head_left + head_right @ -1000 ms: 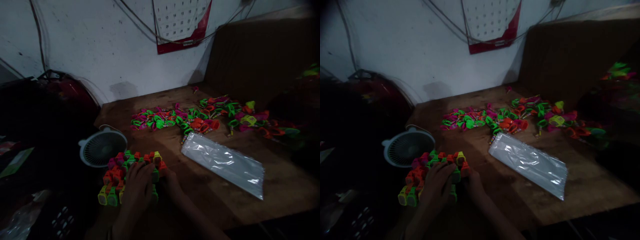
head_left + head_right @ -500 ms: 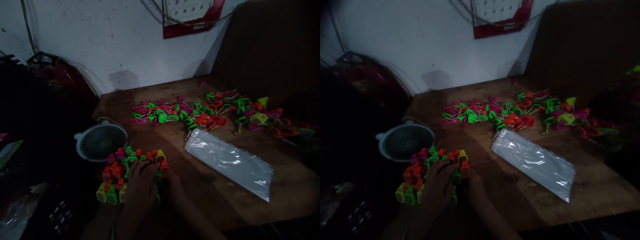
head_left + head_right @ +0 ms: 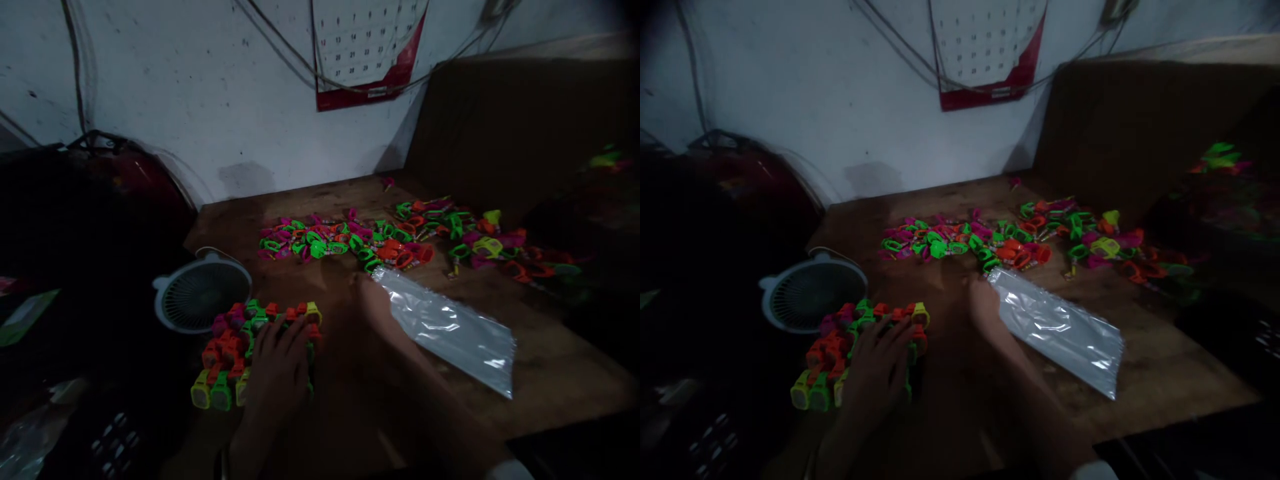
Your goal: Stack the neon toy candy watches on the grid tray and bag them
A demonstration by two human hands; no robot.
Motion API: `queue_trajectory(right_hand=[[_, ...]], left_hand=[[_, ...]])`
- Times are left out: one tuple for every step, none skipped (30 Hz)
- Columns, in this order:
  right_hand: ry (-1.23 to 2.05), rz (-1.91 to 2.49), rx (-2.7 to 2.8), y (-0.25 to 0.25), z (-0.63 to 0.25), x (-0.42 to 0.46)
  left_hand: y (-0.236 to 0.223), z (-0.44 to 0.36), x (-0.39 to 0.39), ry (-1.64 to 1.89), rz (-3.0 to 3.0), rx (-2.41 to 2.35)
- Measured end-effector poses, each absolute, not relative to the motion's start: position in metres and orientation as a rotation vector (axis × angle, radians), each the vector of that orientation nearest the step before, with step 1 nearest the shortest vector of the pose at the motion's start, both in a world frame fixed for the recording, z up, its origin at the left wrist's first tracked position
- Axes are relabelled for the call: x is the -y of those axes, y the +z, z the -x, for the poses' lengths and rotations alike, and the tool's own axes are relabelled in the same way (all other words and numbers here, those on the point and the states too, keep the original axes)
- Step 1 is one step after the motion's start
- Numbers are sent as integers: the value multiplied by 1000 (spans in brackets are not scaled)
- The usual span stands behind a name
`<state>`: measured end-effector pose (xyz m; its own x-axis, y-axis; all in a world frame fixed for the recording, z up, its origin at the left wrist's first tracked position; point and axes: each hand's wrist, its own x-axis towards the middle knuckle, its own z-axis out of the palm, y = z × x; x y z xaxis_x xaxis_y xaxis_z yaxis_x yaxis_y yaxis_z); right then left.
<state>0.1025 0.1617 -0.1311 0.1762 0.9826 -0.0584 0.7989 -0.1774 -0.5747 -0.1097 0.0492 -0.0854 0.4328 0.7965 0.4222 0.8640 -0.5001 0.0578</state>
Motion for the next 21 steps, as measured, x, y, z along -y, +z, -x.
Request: queue_trajectory(right_hand=[[519,2222,1562,-126,-110,-179],[502,2297,1511,-121,-115,-194],[518,2346,1475,-118,-119,-206],[566,2346,1472,-114,-122,-216],[612,2323,1480,-112,-124,-223],[649,2294,1484,-110,-126,-226],[689,2250,1490,-108,-128,-226],[735,2189,1498,-108,-129,-223],[785,2112,1506,-109,-129,-216],[838,2031,1510,-111,-127,-205],[888,1959,1513,-116,-124,-190],[950,1869,1493,-121,-118,-172],[1017,1781,1462,-128,-109,-151],[1082,1680,1421,-136,-99,-129],[1216,1446,1270,-145,-87,-108],[1335,1288,1168,-153,-74,-87],[1433,1196,1165,-160,-62,-70],[1440,1180,1116,-165,-51,-56],[1425,1196,1108,-170,-41,-46],[1372,1228,1121,-172,-34,-39],[1295,1252,1153,-173,-30,-36]], left_hand=[[-85,108,-50,-618,2496,1495],[-85,106,-52,-636,2479,1517],[-85,104,-53,-648,2465,1539],[-85,103,-54,-655,2457,1556],[-84,102,-56,-661,2453,1569],[-84,102,-57,-667,2453,1579],[-85,102,-58,-679,2454,1583],[-85,104,-59,-707,2453,1574],[-85,106,-59,-750,2453,1553],[-86,108,-59,-807,2453,1522],[-86,111,-58,-861,2457,1493],[-86,113,-56,-901,2467,1465],[-87,116,-54,-910,2488,1443],[-87,117,-51,-887,2511,1430],[-88,119,-47,-839,2529,1425],[-88,119,-44,-778,2542,1422],[-90,120,-40,-719,2544,1422],[-91,119,-37,-672,2540,1417],[-93,119,-34,-644,2530,1416],[-95,118,-32,-631,2522,1416],[-97,117,-30,-621,2518,1423]])
